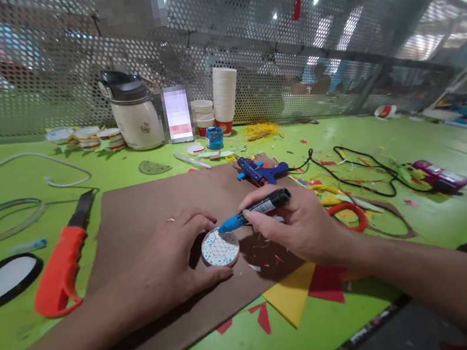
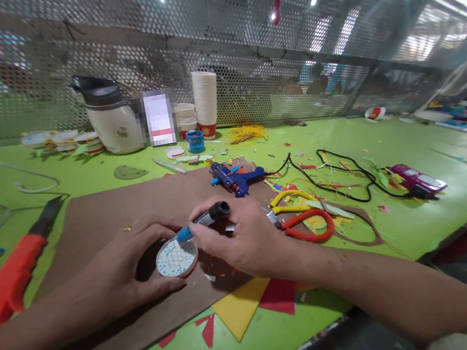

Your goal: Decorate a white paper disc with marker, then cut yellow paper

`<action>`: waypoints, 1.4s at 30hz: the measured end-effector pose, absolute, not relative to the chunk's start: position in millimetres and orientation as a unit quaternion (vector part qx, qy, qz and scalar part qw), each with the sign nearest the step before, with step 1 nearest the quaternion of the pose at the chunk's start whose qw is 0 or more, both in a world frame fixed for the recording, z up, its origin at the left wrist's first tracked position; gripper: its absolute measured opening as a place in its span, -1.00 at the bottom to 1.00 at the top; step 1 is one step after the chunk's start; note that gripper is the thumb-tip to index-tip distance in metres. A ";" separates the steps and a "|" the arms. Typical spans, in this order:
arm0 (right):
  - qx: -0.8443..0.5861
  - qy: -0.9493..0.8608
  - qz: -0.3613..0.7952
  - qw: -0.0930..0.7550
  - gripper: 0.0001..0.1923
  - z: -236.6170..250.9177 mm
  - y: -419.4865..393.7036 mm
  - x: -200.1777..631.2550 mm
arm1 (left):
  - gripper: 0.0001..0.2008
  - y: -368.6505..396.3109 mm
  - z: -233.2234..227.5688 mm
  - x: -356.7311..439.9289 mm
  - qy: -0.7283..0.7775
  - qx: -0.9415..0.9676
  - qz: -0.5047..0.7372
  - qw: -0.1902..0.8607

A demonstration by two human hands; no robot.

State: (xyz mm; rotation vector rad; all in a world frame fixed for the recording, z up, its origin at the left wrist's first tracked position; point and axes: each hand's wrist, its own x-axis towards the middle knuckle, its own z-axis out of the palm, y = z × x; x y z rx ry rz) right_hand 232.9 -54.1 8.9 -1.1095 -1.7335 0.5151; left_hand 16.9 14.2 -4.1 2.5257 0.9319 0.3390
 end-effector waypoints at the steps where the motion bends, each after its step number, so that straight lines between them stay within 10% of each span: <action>1: -0.459 -0.714 0.209 0.486 -0.92 8.6 -54.0 232.8 | -0.55 14.3 -3.7 17.2 0.337 0.909 0.122 0.212; 42: -0.475 -0.705 0.214 0.482 -0.94 10.8 -56.2 233.0 | -0.57 12.5 2.1 19.7 0.338 0.906 0.119 0.225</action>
